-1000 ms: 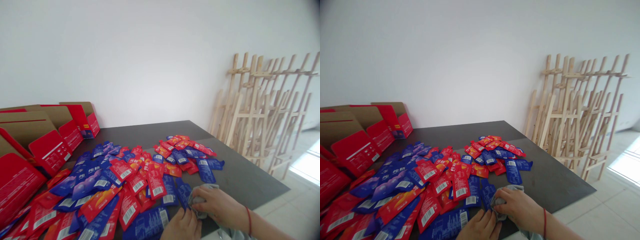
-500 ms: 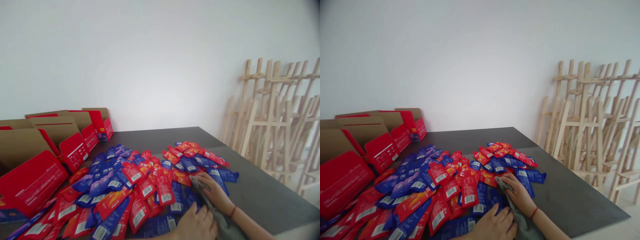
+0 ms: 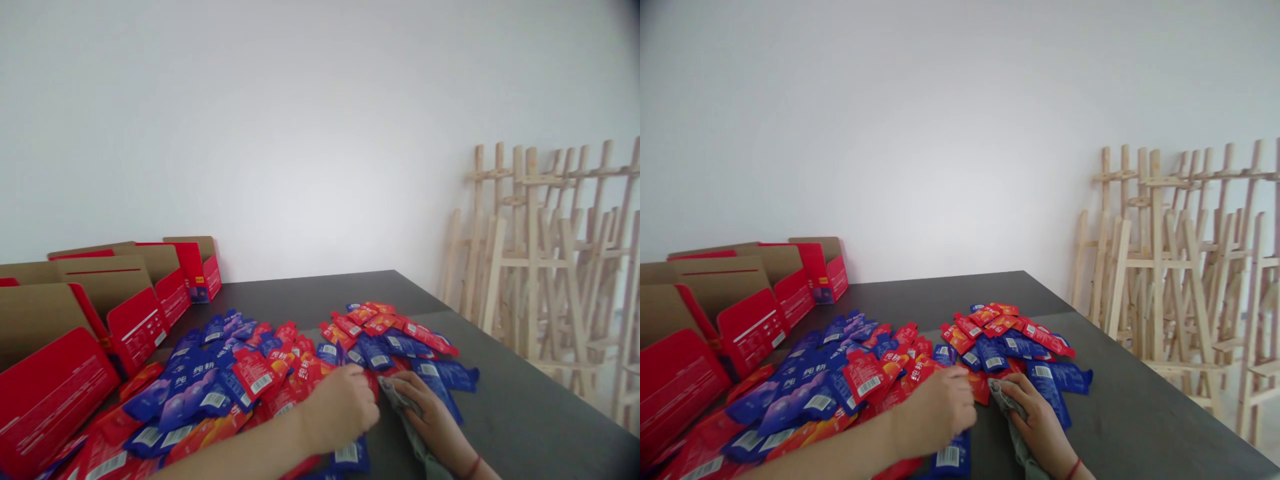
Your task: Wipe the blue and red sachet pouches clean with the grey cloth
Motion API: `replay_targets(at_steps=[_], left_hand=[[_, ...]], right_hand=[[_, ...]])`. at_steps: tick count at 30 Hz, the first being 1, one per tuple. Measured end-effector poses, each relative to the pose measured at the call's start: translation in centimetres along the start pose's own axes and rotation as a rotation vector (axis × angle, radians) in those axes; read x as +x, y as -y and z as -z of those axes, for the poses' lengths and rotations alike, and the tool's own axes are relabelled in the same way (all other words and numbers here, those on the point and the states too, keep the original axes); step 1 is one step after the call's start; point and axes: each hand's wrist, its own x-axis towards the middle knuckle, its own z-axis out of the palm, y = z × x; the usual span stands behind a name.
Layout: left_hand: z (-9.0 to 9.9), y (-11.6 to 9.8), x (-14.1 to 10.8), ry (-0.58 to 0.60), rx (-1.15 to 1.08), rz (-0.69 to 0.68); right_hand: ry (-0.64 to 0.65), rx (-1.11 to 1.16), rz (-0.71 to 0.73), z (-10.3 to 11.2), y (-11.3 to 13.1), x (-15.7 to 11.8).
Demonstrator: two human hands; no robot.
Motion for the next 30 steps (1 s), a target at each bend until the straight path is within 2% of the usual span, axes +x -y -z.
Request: replay_targets(at_steps=[2, 5, 8, 10, 12, 15, 16, 18, 20, 22, 26, 30], left_hand=[[1.3, 2.5, -3.1, -0.014, 0.001, 0.139], [1.2, 4.9, -8.8, -0.04, -0.069, 0.345], [0.4, 5.4, -13.3, 0.037, -0.135, 0.501], [0.3, 5.0, -14.4, 0.09, -0.174, 0.549], [0.8, 4.7, -13.3, 0.149, -0.18, 0.611], [1.3, 3.9, -8.8, 0.224, -0.106, 0.715], [1.2, 3.5, -6.9, 0.216, -0.085, 0.696], [0.3, 2.3, -3.2, 0.214, -0.106, 0.568], [-1.4, 0.7, 0.1, 0.234, -0.13, 0.448], [-3.2, -0.6, 2.5, 0.256, -0.127, 0.414], [-5.7, -1.1, 5.0, 0.278, -0.112, 0.442], [-5.9, -0.5, 5.1, 0.277, -0.097, 0.417]], right_hand=[[0.022, -0.032, 0.007, 0.0, 0.4, 0.0], [0.055, -0.055, 0.016, 0.1, 0.6, 0.0], [0.067, -0.062, 0.011, 0.1, 0.8, 0.0], [0.074, -0.064, 0.007, 0.1, 0.8, 0.1], [0.073, -0.061, 0.003, 0.1, 0.9, 0.1], [0.059, -0.063, 0.0, 0.2, 1.0, 0.1], [0.054, -0.063, 0.004, 0.2, 1.0, 0.0], [0.04, -0.056, 0.018, 0.3, 0.9, 0.0], [0.015, -0.042, 0.033, 0.4, 0.8, -0.1], [-0.032, -0.025, 0.039, 0.4, 0.4, -0.2], [-0.152, -0.008, 0.027, 0.4, -0.6, -0.3], [-0.205, 0.004, 0.022, 0.4, -1.2, -0.3]])
